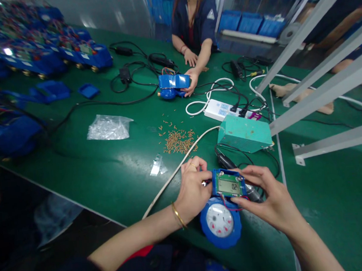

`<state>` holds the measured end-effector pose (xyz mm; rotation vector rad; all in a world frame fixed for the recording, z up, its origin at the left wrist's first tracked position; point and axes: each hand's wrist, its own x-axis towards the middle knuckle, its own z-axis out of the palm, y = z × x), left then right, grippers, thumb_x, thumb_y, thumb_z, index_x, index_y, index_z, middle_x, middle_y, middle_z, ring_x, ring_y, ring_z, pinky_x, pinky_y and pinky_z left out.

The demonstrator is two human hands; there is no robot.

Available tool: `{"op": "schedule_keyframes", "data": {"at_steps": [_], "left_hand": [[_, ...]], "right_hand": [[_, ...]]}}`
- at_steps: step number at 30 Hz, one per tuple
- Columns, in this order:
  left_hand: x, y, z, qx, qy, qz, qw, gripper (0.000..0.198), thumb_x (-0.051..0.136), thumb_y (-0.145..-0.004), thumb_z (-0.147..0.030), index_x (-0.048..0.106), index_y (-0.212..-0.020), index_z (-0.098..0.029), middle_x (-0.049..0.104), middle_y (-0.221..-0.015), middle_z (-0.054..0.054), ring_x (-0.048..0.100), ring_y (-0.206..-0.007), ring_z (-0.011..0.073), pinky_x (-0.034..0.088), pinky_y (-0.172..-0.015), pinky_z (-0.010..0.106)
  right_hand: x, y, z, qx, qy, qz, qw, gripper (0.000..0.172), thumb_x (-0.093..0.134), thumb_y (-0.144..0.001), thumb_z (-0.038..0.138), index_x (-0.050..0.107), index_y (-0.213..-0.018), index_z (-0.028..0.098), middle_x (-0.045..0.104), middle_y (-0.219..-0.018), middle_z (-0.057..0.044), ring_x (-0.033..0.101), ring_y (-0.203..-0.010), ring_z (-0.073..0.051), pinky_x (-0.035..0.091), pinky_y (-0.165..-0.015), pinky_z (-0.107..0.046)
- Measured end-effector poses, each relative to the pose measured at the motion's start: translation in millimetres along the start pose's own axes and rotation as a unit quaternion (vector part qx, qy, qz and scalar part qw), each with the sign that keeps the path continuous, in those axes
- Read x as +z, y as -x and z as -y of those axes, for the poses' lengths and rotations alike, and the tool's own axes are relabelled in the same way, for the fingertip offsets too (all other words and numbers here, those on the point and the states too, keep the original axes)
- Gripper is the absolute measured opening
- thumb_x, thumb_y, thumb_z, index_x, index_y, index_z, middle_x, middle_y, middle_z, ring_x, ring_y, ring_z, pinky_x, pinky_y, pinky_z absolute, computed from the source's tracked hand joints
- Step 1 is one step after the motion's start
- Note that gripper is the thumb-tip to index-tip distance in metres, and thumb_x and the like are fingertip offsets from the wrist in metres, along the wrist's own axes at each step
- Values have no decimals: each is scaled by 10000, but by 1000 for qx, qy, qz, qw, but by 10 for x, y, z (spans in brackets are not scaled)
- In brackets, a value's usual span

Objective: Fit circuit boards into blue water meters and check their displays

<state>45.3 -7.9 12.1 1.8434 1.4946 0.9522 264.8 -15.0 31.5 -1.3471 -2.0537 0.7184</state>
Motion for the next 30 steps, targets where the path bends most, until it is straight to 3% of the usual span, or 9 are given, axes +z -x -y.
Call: {"op": "schedule_keyframes", "data": {"at_steps": [6, 10, 14, 18, 20, 22, 23, 25, 30], "left_hand": [[39, 25, -16, -45, 88, -42, 994, 150, 701, -784, -167, 701, -639, -205, 612, -1008, 26, 563, -905, 186, 405, -869, 423], [62, 35, -24, -45, 134, -54, 989, 145, 737, -732, -97, 696, -652, -210, 667, -1156, 13, 583, -1064, 220, 420, -954, 442], [-20, 6, 51, 34, 109, 29, 993, 233, 656, -760, -43, 656, -589, -202, 699, -1225, -16, 547, -1214, 234, 378, -1074, 482], [-250, -29, 118, 153, 16, 143, 978, 224, 531, -842, -95, 701, -742, -202, 517, -1468, 18, 342, -1438, 266, 224, -1184, 569], [-344, -30, 110, 206, -28, 184, 961, 144, 588, -853, -231, 715, -908, -190, 391, -1553, 65, 229, -1486, 318, 110, -1190, 644], [-361, -11, 81, 234, -55, 193, 951, 460, 687, -791, -471, 673, -1133, -164, 318, -1578, 144, 182, -1490, 378, 10, -1165, 701], [-339, 5, 63, 236, -63, 184, 952, 637, 704, -745, -579, 636, -1216, -154, 317, -1571, 175, 192, -1484, 392, -15, -1158, 708], [-255, 42, 32, 215, -73, 149, 962, 727, 676, -727, -674, 628, -1250, -172, 387, -1534, 187, 266, -1461, 381, -30, -1162, 698], [-120, 73, -7, 128, -55, 138, 981, 380, 648, -826, -553, 759, -990, -229, 536, -1441, 115, 439, -1365, 329, 112, -1168, 686]], "right_hand": [[16, -52, 71, -12, -3, -7, 1000, 548, 759, -780, 501, 483, -1165, 225, 698, -1081, -108, 714, -982, -286, 609, -861, -335], [15, -41, 70, -18, -8, -11, 1000, 535, 756, -785, 495, 486, -1157, 221, 699, -1074, -108, 716, -974, -284, 615, -847, -332], [21, -36, 61, -12, -15, -15, 1000, 524, 762, -780, 484, 492, -1144, 220, 699, -1063, -105, 718, -966, -293, 625, -824, -340], [21, -39, 55, -13, -15, -15, 1000, 521, 769, -772, 469, 489, -1138, 226, 701, -1071, -103, 721, -953, -298, 627, -815, -353], [17, -41, 55, -13, -10, -10, 1000, 517, 763, -777, 467, 484, -1139, 226, 707, -1081, -110, 715, -970, -305, 623, -821, -368], [14, -45, 58, -11, -6, -6, 1000, 514, 763, -776, 464, 483, -1136, 228, 709, -1093, -117, 706, -994, -313, 619, -827, -380], [14, -47, 60, -10, -4, -7, 1000, 513, 762, -775, 466, 482, -1135, 229, 710, -1092, -119, 706, -995, -314, 618, -827, -382], [15, -51, 67, -13, 0, -10, 1000, 502, 748, -786, 476, 481, -1134, 233, 711, -1078, -116, 715, -971, -307, 619, -818, -376], [12, -58, 81, -29, 15, -8, 999, 472, 720, -812, 476, 476, -1138, 235, 710, -1066, -108, 716, -971, -297, 616, -813, -361]]}}
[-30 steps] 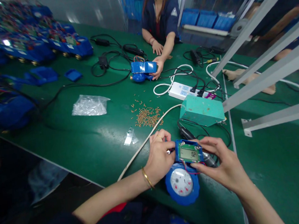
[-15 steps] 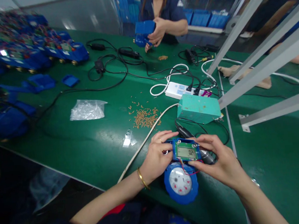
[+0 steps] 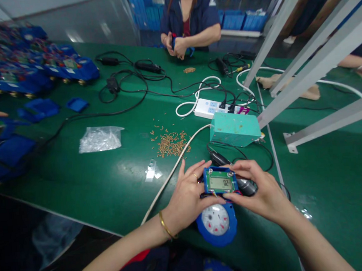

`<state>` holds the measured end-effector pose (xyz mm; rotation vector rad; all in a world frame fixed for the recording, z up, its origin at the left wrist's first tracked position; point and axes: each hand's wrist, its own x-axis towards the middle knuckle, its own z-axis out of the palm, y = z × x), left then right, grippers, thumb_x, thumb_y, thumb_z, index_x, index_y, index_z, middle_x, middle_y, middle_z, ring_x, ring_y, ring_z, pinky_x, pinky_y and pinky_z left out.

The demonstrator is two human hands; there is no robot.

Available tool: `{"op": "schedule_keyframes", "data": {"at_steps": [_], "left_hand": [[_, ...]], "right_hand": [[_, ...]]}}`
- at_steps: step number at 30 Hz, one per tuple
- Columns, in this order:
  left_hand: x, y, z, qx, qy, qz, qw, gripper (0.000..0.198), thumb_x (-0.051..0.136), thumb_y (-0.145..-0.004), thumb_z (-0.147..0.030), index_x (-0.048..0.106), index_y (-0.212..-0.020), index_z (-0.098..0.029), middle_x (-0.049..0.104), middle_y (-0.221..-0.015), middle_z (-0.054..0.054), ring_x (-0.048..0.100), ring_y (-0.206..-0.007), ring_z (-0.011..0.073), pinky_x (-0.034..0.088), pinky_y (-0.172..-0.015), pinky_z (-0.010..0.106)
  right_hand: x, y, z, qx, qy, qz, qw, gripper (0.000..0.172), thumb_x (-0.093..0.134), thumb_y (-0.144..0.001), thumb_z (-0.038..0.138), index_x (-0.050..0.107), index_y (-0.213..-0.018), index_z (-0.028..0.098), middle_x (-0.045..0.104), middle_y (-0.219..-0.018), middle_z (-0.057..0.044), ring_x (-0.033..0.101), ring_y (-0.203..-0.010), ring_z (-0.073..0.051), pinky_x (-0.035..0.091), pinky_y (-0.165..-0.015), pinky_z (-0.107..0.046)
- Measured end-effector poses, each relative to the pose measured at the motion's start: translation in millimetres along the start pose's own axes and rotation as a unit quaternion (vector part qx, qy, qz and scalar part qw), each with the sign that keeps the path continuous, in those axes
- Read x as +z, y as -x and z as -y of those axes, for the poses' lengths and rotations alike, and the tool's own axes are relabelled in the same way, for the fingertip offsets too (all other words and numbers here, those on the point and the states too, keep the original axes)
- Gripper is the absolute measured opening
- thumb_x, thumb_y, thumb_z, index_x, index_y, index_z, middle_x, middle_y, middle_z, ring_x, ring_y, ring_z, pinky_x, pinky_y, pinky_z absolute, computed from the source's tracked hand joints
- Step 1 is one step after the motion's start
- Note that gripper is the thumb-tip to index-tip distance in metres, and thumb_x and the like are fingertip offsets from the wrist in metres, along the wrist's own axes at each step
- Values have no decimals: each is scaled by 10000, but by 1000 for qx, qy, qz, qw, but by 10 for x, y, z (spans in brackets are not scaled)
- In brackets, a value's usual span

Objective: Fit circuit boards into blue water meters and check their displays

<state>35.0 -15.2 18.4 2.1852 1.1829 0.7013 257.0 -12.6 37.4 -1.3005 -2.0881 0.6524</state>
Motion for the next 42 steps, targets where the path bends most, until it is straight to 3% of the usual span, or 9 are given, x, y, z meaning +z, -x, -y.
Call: {"op": "schedule_keyframes", "data": {"at_steps": [4, 7, 11, 21, 27, 31, 35, 39, 42], "left_hand": [[-47, -48, 37, -14, 73, 14, 997, 150, 735, -807, -368, 787, -866, -239, 599, -1379, 68, 520, -1270, 282, 394, -1095, 522], [-39, -87, 65, -17, 112, -4, 994, 78, 729, -812, -280, 794, -848, -254, 704, -1213, 47, 601, -1105, 234, 497, -956, 403], [40, -88, 53, -54, 143, -49, 987, 112, 715, -811, -199, 794, -845, -271, 741, -1143, 17, 630, -988, 210, 494, -913, 391], [45, -20, 31, -132, 176, -121, 968, 85, 740, -768, -190, 763, -698, -231, 629, -1283, 50, 573, -1098, 243, 451, -970, 430], [27, -41, -29, -166, 123, -205, 957, 251, 796, -608, -115, 613, -766, -181, 509, -1053, 62, 514, -1051, 247, 440, -911, 397], [-49, -91, 6, -160, 91, -131, 974, 197, 705, -656, -73, 537, -631, -173, 532, -795, -11, 540, -844, 176, 377, -818, 329], [-244, -177, 75, -147, 85, -28, 985, 129, 659, -692, -75, 610, -637, -181, 466, -536, -87, 507, -607, 110, 325, -773, 320], [-455, -156, 124, -85, 85, 49, 992, 104, 634, -750, -130, 654, -811, -212, 603, -684, -69, 579, -721, 132, 337, -863, 347], [-540, -69, 129, -68, 77, 66, 993, 343, 683, -740, -206, 589, -1070, -217, 625, -850, -23, 592, -859, 182, 379, -941, 391]], "right_hand": [[-10, -1, -10, 2, -7, 14, 1000, 477, 734, -809, 427, 467, -1153, 233, 719, -1079, -104, 711, -989, -297, 604, -844, -372], [-6, 4, -25, 7, -11, 24, 1000, 501, 751, -797, 413, 461, -1162, 228, 716, -1108, -110, 706, -1001, -302, 598, -862, -389], [12, 10, -23, 5, -23, 25, 999, 512, 760, -792, 412, 455, -1160, 226, 715, -1113, -113, 704, -1008, -297, 599, -867, -384], [1, -67, 44, -44, 6, 56, 997, 534, 731, -835, 429, 432, -1242, 257, 663, -1210, -85, 684, -1062, -242, 571, -930, -352], [-2, -82, 70, -31, -14, 51, 998, 503, 732, -831, 408, 452, -1218, 253, 668, -1211, -75, 684, -1065, -239, 578, -915, -336], [1, -74, 64, -31, -22, 44, 998, 504, 742, -823, 373, 448, -1213, 249, 678, -1196, -66, 678, -1079, -230, 571, -920, -311], [12, -68, 60, -29, -28, 35, 999, 501, 747, -818, 374, 453, -1200, 238, 685, -1173, -74, 686, -1062, -234, 576, -905, -309], [26, -73, 66, -39, -32, 26, 998, 489, 745, -820, 371, 455, -1191, 239, 685, -1156, -73, 696, -1035, -224, 581, -888, -300], [29, -63, 59, -34, -42, 22, 998, 496, 754, -812, 358, 460, -1196, 249, 687, -1155, -61, 696, -1036, -214, 578, -890, -293]]}}
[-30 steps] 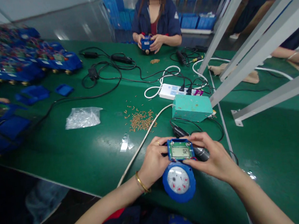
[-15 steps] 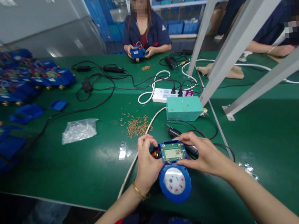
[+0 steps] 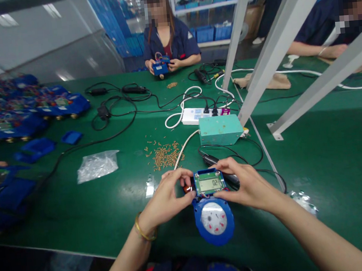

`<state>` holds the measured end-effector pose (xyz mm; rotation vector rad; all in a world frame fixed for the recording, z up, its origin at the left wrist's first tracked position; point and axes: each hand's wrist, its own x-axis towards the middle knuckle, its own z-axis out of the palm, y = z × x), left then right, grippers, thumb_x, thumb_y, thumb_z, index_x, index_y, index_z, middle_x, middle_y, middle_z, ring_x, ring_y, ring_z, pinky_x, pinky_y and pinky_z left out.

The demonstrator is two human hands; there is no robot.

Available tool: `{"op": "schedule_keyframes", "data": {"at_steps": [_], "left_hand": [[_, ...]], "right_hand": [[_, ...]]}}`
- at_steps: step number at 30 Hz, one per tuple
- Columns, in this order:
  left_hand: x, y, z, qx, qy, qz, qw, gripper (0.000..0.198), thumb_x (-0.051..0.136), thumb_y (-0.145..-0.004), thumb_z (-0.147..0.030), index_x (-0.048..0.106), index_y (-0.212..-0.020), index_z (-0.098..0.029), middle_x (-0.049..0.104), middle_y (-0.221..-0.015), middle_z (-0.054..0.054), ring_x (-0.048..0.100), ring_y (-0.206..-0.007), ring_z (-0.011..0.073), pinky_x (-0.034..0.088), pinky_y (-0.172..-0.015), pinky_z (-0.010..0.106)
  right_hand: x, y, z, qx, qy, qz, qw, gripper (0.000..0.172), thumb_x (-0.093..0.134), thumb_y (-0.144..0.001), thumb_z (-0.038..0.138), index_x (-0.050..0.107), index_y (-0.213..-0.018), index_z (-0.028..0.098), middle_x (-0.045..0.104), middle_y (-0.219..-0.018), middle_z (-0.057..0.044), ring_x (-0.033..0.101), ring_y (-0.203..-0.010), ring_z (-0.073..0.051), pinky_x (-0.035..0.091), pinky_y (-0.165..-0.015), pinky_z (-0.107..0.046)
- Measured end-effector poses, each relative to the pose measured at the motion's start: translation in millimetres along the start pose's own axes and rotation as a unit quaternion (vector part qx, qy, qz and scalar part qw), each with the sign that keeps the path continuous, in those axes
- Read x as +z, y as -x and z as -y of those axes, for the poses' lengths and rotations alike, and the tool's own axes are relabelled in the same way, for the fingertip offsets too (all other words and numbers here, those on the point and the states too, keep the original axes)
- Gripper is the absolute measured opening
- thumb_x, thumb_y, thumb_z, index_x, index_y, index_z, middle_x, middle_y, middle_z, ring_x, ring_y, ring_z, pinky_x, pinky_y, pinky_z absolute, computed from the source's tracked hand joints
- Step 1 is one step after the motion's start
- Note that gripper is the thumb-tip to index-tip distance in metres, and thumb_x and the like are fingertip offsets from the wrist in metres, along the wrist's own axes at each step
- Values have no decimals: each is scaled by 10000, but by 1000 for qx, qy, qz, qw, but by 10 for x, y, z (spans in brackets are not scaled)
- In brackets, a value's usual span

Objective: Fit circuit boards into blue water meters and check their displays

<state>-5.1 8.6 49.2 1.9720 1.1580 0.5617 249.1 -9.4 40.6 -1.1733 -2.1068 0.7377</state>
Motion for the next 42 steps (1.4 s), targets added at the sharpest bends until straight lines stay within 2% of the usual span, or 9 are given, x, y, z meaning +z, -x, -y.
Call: {"op": "schedule_keyframes", "data": {"at_steps": [5, 10, 21, 26, 27, 29, 32, 37, 42], "left_hand": [[131, 56, -33, 44, 1, 2, 999, 973, 874, -554, -408, 398, -1375, -194, 533, -1255, 126, 502, -1191, 312, 428, -1028, 491], [385, -16, 36, 80, 49, -105, 990, 644, 828, -690, -384, 536, -1235, -206, 637, -1248, 93, 569, -1207, 273, 416, -1100, 473], [375, -63, 174, 172, 12, -97, 980, 606, 785, -747, -414, 548, -1253, -179, 704, -1194, 114, 617, -1220, 286, 476, -1089, 438], [429, -65, 209, 140, 44, -127, 981, 620, 811, -713, -411, 564, -1240, -199, 702, -1217, 96, 596, -1249, 291, 490, -1074, 448], [432, -67, 216, 141, 47, -127, 981, 617, 808, -717, -413, 563, -1242, -201, 703, -1214, 95, 607, -1236, 288, 481, -1083, 455], [433, -72, 228, 145, 47, -124, 980, 605, 799, -727, -416, 563, -1243, -207, 706, -1206, 94, 620, -1219, 285, 474, -1090, 464], [432, -84, 245, 149, 35, -122, 981, 600, 796, -733, -412, 557, -1245, -209, 708, -1199, 95, 607, -1236, 288, 485, -1077, 462], [449, -93, 277, 146, 25, -125, 981, 608, 797, -732, -405, 545, -1251, -214, 702, -1214, 96, 595, -1248, 302, 494, -1066, 471], [452, -86, 278, 123, 32, -125, 984, 593, 797, -730, -403, 561, -1238, -210, 681, -1257, 106, 603, -1237, 305, 512, -1044, 472]], "right_hand": [[5, 23, -4, 16, -12, -11, 1000, 502, 771, -791, 331, 475, -1190, 258, 691, -1157, -52, 696, -1035, -209, 581, -885, -292], [9, 2, 24, 13, -17, -19, 1000, 504, 777, -779, 309, 480, -1182, 253, 698, -1132, -50, 705, -1012, -206, 582, -878, -291], [23, 41, -22, 30, -53, -9, 998, 525, 782, -790, 343, 485, -1215, 265, 662, -1196, -53, 670, -1086, -193, 547, -954, -306], [1, 177, -43, 103, -176, -20, 979, 931, 864, -646, 496, 383, -1413, 280, 523, -1415, -104, 536, -1276, -258, 483, -1042, -380], [3, 215, -25, 122, -175, -37, 976, 897, 875, -622, 506, 449, -1373, 264, 559, -1363, -105, 583, -1209, -258, 515, -992, -365], [34, 286, 37, 172, -143, -67, 973, 613, 867, -642, 480, 628, -1139, 211, 679, -1029, -63, 667, -894, -207, 564, -783, -298], [137, 344, 161, 260, -139, -81, 952, 323, 800, -718, 438, 665, -837, 170, 544, -605, 30, 520, -559, -123, 459, -531, -233], [245, 316, 244, 315, -237, -99, 914, 283, 728, -742, 419, 663, -812, 152, 643, -678, -17, 607, -616, -143, 502, -573, -236], [202, 279, 195, 253, -225, -101, 936, 195, 642, -811, 342, 689, -778, 156, 668, -685, -32, 647, -627, -159, 540, -584, -250]]}}
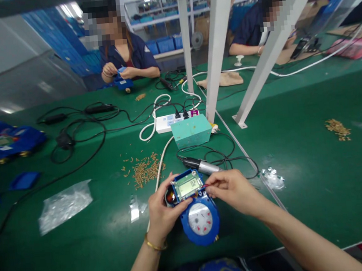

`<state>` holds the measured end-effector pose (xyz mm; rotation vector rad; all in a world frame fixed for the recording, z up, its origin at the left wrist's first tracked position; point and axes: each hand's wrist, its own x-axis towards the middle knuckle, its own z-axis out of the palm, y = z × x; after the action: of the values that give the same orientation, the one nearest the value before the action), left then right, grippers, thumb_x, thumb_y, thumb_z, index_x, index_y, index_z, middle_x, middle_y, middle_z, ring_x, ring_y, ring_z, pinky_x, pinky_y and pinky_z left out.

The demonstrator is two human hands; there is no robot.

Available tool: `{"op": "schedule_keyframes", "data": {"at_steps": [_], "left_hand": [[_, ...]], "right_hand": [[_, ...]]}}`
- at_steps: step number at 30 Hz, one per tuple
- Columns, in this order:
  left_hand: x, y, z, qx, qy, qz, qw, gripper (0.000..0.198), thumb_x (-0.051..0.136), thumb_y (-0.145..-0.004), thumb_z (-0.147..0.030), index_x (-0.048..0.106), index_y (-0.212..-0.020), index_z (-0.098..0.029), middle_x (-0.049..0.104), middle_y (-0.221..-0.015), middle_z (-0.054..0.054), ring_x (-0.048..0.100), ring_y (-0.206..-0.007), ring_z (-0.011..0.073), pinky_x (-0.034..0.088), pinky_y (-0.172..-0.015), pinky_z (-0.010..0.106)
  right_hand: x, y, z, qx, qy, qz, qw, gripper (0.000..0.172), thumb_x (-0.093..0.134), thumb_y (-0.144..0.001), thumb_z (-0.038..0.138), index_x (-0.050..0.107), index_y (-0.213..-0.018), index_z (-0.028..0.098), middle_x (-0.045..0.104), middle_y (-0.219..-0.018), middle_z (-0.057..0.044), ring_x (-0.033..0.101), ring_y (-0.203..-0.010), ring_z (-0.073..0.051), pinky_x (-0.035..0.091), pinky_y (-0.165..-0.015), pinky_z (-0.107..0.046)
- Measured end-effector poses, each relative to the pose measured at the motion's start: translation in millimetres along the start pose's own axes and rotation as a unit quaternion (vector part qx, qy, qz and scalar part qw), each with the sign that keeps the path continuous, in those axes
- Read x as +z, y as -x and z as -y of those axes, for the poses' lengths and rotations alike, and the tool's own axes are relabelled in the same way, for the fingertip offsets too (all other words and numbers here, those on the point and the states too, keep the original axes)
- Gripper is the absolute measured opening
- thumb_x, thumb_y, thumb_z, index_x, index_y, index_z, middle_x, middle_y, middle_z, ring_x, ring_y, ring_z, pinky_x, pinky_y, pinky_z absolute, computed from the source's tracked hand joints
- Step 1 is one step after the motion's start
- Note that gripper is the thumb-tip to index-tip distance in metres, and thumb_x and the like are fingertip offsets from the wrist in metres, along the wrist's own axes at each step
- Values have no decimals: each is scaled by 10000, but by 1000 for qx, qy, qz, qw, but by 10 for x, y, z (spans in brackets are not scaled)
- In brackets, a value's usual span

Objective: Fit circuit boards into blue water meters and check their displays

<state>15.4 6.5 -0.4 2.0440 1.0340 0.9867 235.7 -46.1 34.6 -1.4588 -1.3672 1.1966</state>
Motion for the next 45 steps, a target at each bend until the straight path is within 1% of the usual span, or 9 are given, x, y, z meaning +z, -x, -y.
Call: {"op": "schedule_keyframes", "data": {"at_steps": [7, 14, 17, 21, 25, 31, 37, 40, 45], "left_hand": [[10, -24, -9, -1, 21, 4, 1000, 580, 794, -733, -405, 574, -1238, -225, 687, -1244, 94, 628, -1205, 293, 497, -1062, 482], [33, 26, 28, -21, 26, -6, 999, 592, 800, -724, -402, 580, -1248, -237, 688, -1235, 87, 638, -1186, 286, 521, -1034, 456], [29, 47, 46, -24, 26, -18, 999, 584, 796, -726, -404, 586, -1241, -226, 697, -1213, 92, 645, -1174, 292, 541, -1007, 448], [23, 47, 55, -25, 19, -28, 999, 581, 793, -727, -405, 586, -1239, -222, 702, -1207, 96, 654, -1160, 297, 545, -1000, 458], [28, 36, 46, -19, 16, -27, 999, 590, 799, -719, -405, 582, -1239, -230, 701, -1211, 93, 648, -1169, 301, 540, -1009, 467], [25, 29, 53, -5, 18, -26, 999, 583, 794, -728, -398, 570, -1246, -250, 697, -1218, 82, 646, -1174, 296, 523, -1032, 481], [30, 49, 49, -3, 14, -28, 1000, 582, 792, -730, -406, 572, -1245, -248, 697, -1218, 83, 644, -1176, 295, 511, -1047, 487], [43, 57, 41, -4, 11, -35, 999, 576, 787, -737, -396, 568, -1247, -245, 698, -1213, 80, 650, -1165, 288, 503, -1058, 489], [64, 72, 32, -23, 19, -43, 999, 570, 781, -739, -406, 575, -1241, -232, 701, -1201, 84, 678, -1113, 277, 511, -1050, 480]], "right_hand": [[41, -77, -38, -127, 76, -90, 985, 155, 615, -862, 249, 730, -774, 194, 665, -781, -53, 633, -745, -188, 502, -654, -290], [261, -27, -134, -147, 85, -168, 971, 200, 562, -901, 212, 760, -875, 210, 665, -830, -62, 636, -771, -193, 508, -665, -303], [273, -29, -117, -119, 57, -151, 980, 194, 566, -878, 212, 759, -883, 195, 671, -842, -63, 645, -783, -189, 533, -689, -305], [172, -21, -41, -21, -41, -83, 996, 193, 674, -770, 251, 707, -939, 162, 665, -786, -36, 658, -691, -161, 576, -635, -275], [108, 32, 55, 30, -90, -92, 991, 201, 724, -734, 276, 632, -881, 173, 633, -673, 7, 646, -603, -138, 578, -587, -244], [139, 64, 93, -58, 15, -129, 990, 105, 663, -824, 280, 693, -783, 187, 704, -754, -35, 689, -668, -167, 582, -605, -242], [264, 49, 11, -170, 138, -199, 955, 139, 580, -868, 167, 665, -762, 197, 702, -782, -37, 684, -708, -174, 571, -645, -263], [341, 83, 11, -167, 152, -221, 949, 160, 544, -883, 148, 649, -771, 193, 697, -862, -62, 684, -797, -186, 567, -694, -276], [365, 166, 67, -140, 145, -170, 965, 146, 530, -927, 222, 671, -900, 199, 665, -1059, -90, 667, -964, -206, 563, -806, -306]]}}
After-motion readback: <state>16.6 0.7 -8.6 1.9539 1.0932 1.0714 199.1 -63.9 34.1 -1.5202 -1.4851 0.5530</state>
